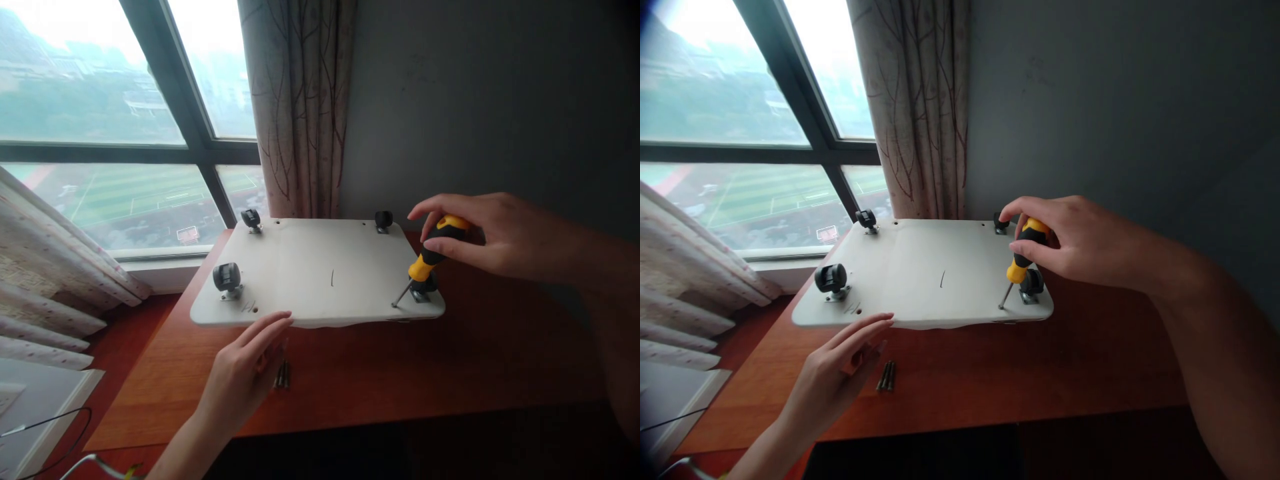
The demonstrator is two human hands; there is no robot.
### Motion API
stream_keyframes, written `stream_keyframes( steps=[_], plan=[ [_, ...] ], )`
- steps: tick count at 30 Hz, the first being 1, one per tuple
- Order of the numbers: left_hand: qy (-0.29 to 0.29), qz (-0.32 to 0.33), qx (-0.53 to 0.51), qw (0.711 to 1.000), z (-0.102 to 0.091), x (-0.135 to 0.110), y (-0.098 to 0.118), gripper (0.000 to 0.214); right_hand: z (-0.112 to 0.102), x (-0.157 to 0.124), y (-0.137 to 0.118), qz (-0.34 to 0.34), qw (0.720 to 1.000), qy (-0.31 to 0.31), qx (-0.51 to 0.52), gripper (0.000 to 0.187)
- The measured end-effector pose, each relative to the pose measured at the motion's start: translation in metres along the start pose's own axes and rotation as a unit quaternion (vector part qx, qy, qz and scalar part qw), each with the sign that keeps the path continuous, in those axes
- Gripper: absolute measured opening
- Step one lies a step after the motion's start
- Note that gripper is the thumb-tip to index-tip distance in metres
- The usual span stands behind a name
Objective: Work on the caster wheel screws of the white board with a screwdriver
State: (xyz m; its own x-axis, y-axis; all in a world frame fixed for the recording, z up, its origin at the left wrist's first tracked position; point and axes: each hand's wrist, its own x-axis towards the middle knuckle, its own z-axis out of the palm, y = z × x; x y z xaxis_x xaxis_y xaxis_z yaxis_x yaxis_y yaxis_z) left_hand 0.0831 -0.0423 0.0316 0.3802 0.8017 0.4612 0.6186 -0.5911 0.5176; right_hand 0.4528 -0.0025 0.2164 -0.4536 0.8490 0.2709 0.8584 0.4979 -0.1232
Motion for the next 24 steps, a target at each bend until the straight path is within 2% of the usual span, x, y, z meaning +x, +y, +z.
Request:
stream_keyframes(
  steps=[5, 7, 11, 14, 18, 21, 24],
  plan=[
    [0.035, 0.003, -0.002, 0.999, 0.010, -0.020, -0.016, 0.039, 0.008, 0.007, -0.013, 0.109, 0.990, 0.022, -0.090, 0.038],
    [0.043, 0.020, 0.001, 0.999, 0.015, -0.024, -0.020, 0.040, 0.007, 0.007, -0.018, 0.112, 0.991, 0.004, -0.073, 0.032],
    [0.049, 0.029, -0.006, 0.998, 0.021, -0.029, -0.023, 0.042, 0.001, 0.000, -0.019, 0.070, 0.997, -0.045, 0.004, 0.029],
    [0.050, 0.029, -0.016, 0.998, 0.023, -0.031, -0.024, 0.041, 0.003, -0.005, -0.016, 0.060, 0.998, -0.009, -0.008, 0.030],
    [0.048, 0.037, -0.023, 0.998, 0.025, -0.033, -0.027, 0.042, 0.013, -0.013, -0.017, 0.059, 0.991, 0.061, -0.101, 0.032],
    [0.043, 0.036, -0.028, 0.998, 0.026, -0.035, -0.029, 0.043, 0.021, -0.020, -0.023, 0.087, 0.973, 0.108, -0.185, 0.038],
    [0.048, 0.037, -0.027, 0.998, 0.026, -0.034, -0.028, 0.042, 0.022, -0.023, -0.031, 0.120, 0.961, 0.120, -0.219, 0.041]
  ],
)
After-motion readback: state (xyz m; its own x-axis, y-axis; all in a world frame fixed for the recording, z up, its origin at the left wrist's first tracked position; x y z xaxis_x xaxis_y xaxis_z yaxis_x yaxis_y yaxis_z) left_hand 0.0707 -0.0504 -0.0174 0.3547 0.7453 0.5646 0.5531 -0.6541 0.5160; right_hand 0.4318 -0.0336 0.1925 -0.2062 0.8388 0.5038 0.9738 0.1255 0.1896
